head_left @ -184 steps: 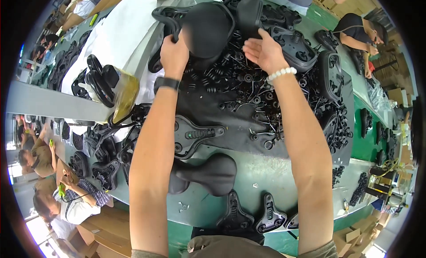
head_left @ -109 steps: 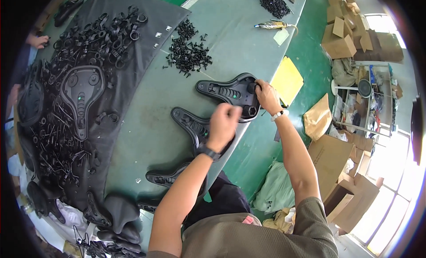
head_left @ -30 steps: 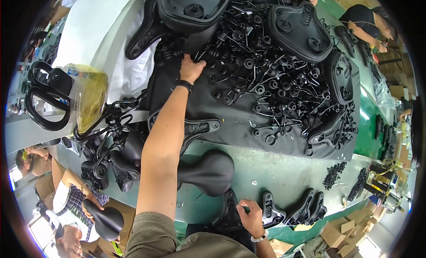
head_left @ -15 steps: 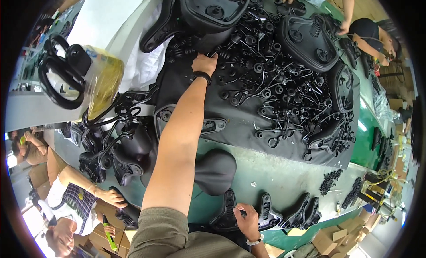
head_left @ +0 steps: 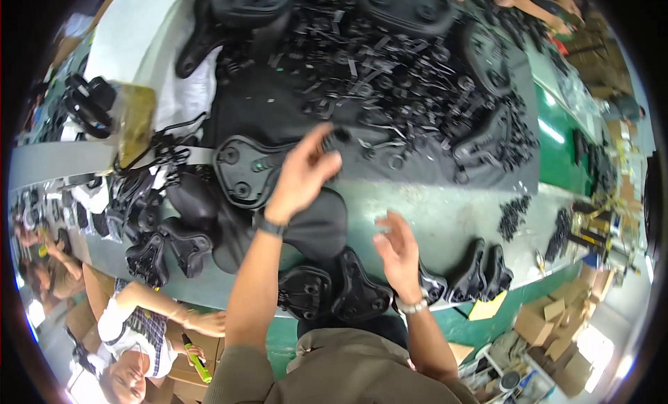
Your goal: Organizing and assembling various components of bicycle seats on an industrial production line.
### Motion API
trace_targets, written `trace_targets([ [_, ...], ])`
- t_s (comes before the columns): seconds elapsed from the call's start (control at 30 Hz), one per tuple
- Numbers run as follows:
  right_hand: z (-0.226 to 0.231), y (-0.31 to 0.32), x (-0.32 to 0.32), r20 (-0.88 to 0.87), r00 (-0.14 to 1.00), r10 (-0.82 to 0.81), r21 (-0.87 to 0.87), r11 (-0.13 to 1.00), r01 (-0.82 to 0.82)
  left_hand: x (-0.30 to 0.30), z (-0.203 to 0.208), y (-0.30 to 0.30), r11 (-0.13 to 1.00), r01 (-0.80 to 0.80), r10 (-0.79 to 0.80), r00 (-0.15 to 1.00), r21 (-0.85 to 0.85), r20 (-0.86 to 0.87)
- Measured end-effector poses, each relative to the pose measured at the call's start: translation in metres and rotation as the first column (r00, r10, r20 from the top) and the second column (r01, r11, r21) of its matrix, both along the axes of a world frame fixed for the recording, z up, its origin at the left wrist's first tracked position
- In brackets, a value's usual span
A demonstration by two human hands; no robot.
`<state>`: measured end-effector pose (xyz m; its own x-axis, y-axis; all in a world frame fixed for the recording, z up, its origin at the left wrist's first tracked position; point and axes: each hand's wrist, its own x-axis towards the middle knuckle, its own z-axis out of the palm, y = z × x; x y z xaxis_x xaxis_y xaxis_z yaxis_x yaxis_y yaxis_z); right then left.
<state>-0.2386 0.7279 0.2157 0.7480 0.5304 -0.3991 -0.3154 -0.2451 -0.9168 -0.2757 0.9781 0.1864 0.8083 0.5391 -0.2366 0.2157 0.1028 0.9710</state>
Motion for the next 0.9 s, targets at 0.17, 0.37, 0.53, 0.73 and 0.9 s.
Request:
trace_targets([
  [0.17, 0.027, -0.015, 0.017, 0.046, 0.994, 0.096, 0.098, 0.990, -0.100, -0.041, 0.017, -0.155, 0.953, 0.126, -0.041, 0.955, -0.274, 0.295],
  [0.37, -0.007, -0.187, 0.012, 0.092, 0.949, -0.301, -0.349, 0.883, 0.314, -0.087, -0.021, -0.255, 0.906, 0.072, -0.090, 0.996, -0.418, -0.023],
  [0.53, -0.058, -0.339, -0.018, 0.546, 0.837, 0.033, -0.555, 0.763, 0.332, -0.086, -0.033, -0.358, 0.910, 0.408, -0.414, 0.901, -0.071, -0.129],
  [0.73, -0.117, -0.346, -0.047, 0.630, 0.762, 0.151, -0.523, 0.808, 0.273, -0.096, -0.085, -0.426, 0.436, 0.719, -0.673, 0.660, 0.542, -0.333],
  [0.9, -0.141, -0.362, -0.048, 0.650, 0.754, 0.093, -0.486, 0.813, 0.319, -0.090, -0.088, -0.422, 0.412, 0.556, -0.570, 0.775, 0.722, -0.271],
])
